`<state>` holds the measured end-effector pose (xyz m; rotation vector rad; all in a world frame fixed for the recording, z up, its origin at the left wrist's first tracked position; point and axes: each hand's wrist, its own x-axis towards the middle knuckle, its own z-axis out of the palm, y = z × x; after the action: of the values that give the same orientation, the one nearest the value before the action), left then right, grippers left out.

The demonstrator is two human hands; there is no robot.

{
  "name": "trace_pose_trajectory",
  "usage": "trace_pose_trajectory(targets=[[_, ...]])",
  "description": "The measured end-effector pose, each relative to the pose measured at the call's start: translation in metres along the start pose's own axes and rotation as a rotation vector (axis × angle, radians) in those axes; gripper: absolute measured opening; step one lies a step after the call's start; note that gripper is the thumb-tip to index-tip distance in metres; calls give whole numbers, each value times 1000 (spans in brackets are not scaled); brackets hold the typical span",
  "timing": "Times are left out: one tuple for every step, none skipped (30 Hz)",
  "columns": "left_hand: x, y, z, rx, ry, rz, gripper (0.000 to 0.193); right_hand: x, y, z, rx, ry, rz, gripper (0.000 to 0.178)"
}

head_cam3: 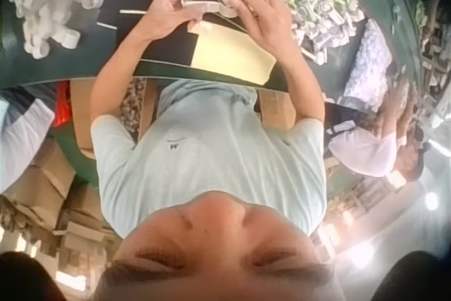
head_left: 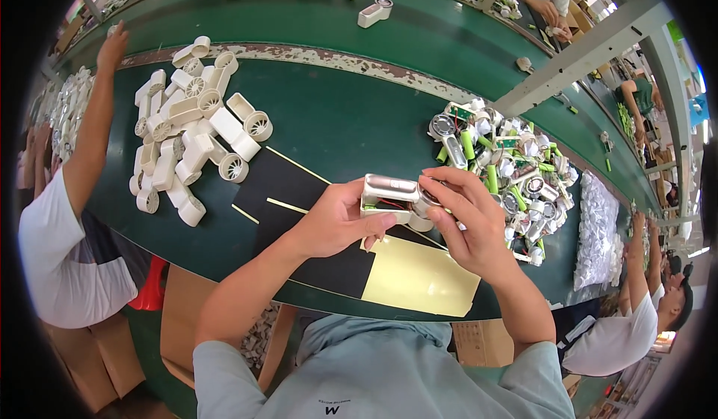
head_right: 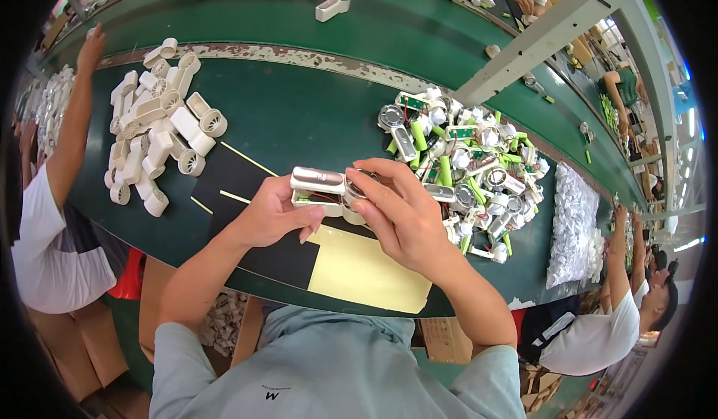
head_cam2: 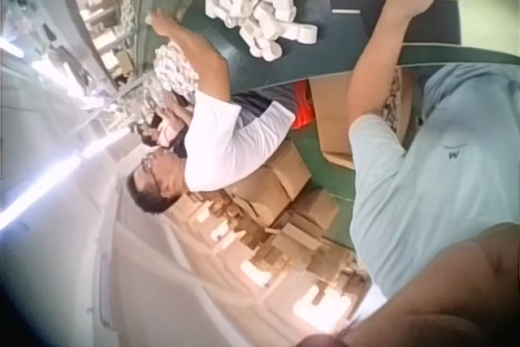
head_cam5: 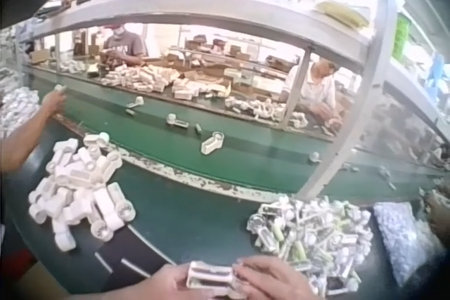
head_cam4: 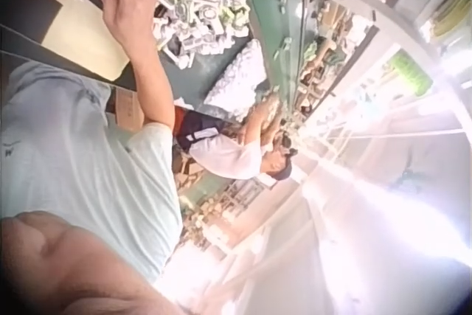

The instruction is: The person assembles portable fans by peeling adhesive pads, sticking them inside plastic casings, inserting internal fan and battery components, snapping the covers closed, and placing the assembled units onto the conveyor belt.

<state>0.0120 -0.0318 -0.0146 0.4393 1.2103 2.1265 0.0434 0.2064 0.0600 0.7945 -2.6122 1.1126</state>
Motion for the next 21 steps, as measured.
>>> trace_pose_trajectory(targets=[[0, 1, 0, -4, -4, 4, 39, 0, 2, 2, -14, 33, -31, 36], [1, 1, 0, -8, -9, 9, 38, -1, 2, 2, -16, 37, -27, 36], [1, 2, -1, 2, -16, 10, 36, -1, 2, 3, 9, 33, -13, 36], [1, 1, -4, 4, -17, 9, 36, -1, 2, 3, 34, 29, 1, 35], [1, -3, -9, 10, -20, 22, 37, -1, 3, 3, 34, 31, 0, 35], [2, -4, -10, 15, -24, 35, 37, -1, 3, 3, 31, 15, -24, 35], [2, -3, -9, 5, -13, 50, 36, 0, 4, 2, 28, -1, -48, 35], [3, -3, -10, 8, -16, 51, 36, 0, 3, 0, 27, -21, -40, 34], [3, -3, -11, 5, -32, 41, 35, 0, 3, -3, 25, -18, -40, 34], [3, -3, -11, 3, -48, 32, 34, 0, 3, -4, 15, -29, -46, 35], [4, -2, -9, -6, -34, 37, 32, 0, 3, -6, 5, -39, -52, 35], [4, -2, -9, -3, -36, 36, 32, 0, 3, -5, 4, -36, -52, 35], [3, -3, -11, 24, -34, 58, 33, 0, 2, -3, 6, -37, -64, 37], [3, -3, -12, 52, -31, 80, 35, -1, 3, -2, 10, -37, -78, 38], [3, -1, -11, 59, -32, 80, 35, -1, 4, -1, 10, -31, -81, 38], [4, 0, -10, 65, -25, 124, 36, -2, 6, 1, 29, -20, -44, 40], [5, 1, -9, 73, -16, 168, 36, -2, 7, 2, 48, -10, -8, 42], [5, 0, -9, 71, 0, 177, 37, -3, 9, 2, 46, -7, -5, 43], [5, 1, -9, 70, 17, 185, 38, -4, 9, 3, 54, -17, 4, 42], [5, 1, -6, 80, 60, 169, 35, -3, 11, 4, 62, -27, 12, 41], [6, 2, -1, 162, 84, 191, 35, -2, 15, 4, 51, -29, -44, 44]])
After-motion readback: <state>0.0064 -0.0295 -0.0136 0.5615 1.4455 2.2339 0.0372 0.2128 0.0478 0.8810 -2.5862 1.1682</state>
